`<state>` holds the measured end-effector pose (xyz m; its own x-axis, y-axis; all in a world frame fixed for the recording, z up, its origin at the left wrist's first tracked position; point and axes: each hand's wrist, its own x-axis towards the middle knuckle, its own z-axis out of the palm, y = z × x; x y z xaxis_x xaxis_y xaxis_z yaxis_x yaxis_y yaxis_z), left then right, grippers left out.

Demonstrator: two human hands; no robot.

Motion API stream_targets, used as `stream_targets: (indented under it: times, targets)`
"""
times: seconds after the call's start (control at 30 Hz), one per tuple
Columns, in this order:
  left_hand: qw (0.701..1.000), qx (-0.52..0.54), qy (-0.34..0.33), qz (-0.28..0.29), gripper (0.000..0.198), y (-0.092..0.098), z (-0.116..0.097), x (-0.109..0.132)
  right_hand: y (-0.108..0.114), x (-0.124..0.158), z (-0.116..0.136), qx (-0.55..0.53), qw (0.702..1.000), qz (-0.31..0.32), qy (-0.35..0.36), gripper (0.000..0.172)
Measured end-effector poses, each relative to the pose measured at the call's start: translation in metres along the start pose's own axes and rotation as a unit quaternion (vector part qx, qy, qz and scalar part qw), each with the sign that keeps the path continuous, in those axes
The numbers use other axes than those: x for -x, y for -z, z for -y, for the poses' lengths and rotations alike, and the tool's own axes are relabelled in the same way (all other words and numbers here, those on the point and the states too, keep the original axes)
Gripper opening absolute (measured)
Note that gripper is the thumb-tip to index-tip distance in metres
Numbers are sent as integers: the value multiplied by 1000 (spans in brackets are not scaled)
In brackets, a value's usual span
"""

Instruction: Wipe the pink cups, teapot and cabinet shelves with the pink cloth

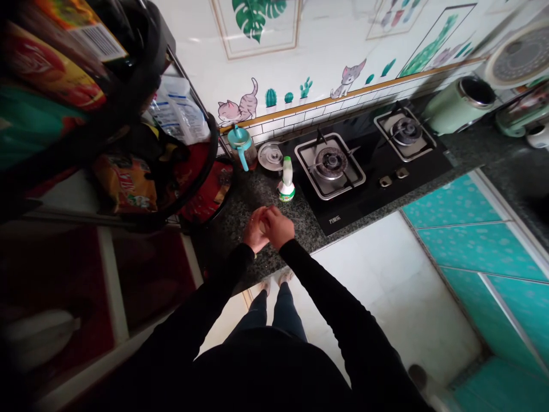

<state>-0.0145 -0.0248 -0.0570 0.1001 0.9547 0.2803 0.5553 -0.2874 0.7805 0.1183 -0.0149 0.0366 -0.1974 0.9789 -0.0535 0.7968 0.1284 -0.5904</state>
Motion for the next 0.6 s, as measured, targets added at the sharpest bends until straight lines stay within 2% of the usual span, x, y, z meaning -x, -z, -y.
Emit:
stream_targets:
  times: [0.07, 0.13, 0.27, 0.37, 0.47, 0.53, 0.6]
  targets:
    - [1000, -18, 6, 7, 81, 1, 2, -1, -3, 15, 0, -13, 999, 26, 17, 14]
    - [999, -35, 23, 6, 85, 2, 3, 0, -2, 34, -9, -33, 999, 25, 12, 14]
    - [997, -41, 58, -23, 104, -4, -8, 5, 8, 56, -38, -90, 995, -30, -33, 11]
    - [993, -37, 103, -35, 126, -10, -24, 14, 19, 53, -49, -139, 983, -70, -93, 12]
    - [991, -37, 124, -40, 143, -8, -34, 16, 27, 43, -44, -185, 970, -92, -126, 19]
    - [994, -47, 92, -23, 141, -1, -33, 10, 26, 38, -38, -194, 969, -109, -112, 20]
    - [997, -53, 56, 16, 129, 6, -27, -2, 19, 36, -32, -183, 972, -119, -89, 19]
